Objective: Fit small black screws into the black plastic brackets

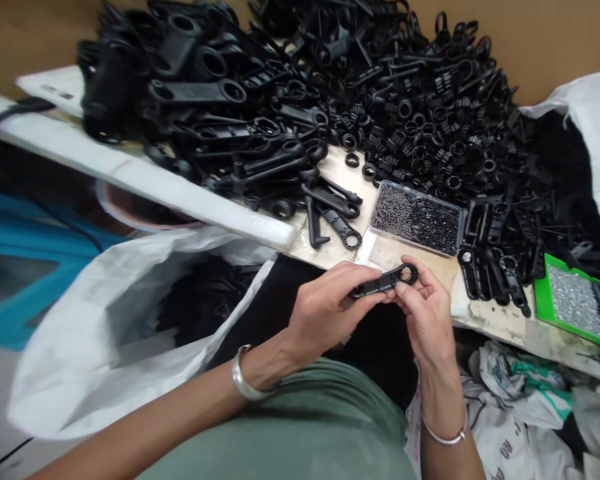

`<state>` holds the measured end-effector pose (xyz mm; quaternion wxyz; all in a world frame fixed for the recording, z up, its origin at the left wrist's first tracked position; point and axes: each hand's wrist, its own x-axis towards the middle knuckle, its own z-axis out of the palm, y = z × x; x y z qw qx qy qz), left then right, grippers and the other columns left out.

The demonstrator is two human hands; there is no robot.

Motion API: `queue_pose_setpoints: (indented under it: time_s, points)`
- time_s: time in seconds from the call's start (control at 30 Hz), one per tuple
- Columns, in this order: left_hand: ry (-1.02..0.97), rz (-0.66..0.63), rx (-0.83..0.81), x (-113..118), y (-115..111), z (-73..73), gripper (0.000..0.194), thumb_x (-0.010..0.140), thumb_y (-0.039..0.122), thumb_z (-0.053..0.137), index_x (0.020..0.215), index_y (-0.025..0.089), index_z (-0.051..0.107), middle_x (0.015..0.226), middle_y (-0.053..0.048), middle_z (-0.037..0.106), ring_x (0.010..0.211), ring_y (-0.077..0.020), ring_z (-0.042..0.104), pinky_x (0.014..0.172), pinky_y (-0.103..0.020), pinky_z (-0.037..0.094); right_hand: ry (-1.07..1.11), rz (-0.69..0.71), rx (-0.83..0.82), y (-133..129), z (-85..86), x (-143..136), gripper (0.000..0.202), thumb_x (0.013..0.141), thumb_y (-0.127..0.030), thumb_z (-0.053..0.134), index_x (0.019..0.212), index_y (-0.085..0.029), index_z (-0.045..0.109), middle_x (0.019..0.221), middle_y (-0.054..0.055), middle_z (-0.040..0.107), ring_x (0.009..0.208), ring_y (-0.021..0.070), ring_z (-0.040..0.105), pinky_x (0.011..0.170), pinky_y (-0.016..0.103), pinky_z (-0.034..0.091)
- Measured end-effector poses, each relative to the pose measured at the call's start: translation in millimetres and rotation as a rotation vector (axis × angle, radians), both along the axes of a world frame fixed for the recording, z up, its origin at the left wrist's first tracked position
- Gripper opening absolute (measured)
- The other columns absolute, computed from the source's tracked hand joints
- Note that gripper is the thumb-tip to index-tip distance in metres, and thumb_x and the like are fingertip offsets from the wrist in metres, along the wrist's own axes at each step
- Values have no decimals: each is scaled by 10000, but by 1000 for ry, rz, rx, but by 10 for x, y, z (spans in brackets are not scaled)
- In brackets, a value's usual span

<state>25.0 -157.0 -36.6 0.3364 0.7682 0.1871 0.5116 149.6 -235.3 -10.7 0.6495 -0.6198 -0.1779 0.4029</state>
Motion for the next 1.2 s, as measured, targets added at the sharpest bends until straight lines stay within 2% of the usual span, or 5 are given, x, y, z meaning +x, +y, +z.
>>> queue_pose_setpoints:
  time_s: [0.23,0.73,0.87,1.0,1.2]
  points:
    - [-51,-7,72,7,-69,-6,100,879,93,670,972,111,638,902,-60,740,839,-137,694,839,-253,591,-87,-94,-11,17,7,-27,389,646,-193,797,1029,-199,726,717,-38,617,560,72,556,537,194,507]
    - [-24,-81,75,12,-61,-75,159,909,74,613,1047,154,609,925,-54,718,864,-138,689,816,-258,598,-76,5,-60,-38,-36,-24,461,671,-267,769,1119,-222,670,730,-42,558,586,89,507,559,222,461]
    - [9,-144,196,-81,59,-19,195,916,220,658,1079,132,595,903,-71,728,879,-176,691,843,-323,602,-364,71,-141,-193,133,250,481,778,-319,695,1252,-258,641,784,-25,564,637,114,508,595,253,451]
    - [98,36,325,-281,305,34,198,900,114,641,1092,148,609,962,-79,744,922,-189,693,906,-354,575,-901,-151,-266,-423,422,850,509,828,-414,650,1312,-256,625,715,-28,534,623,126,450,582,263,391]
    - [310,307,475,-550,682,-46,339,879,52,530,1129,250,647,1036,-49,748,954,-238,669,873,-403,543,-1566,-270,-831,-569,698,1707,473,869,-352,544,1309,-205,636,915,114,725,814,257,631,787,391,442]
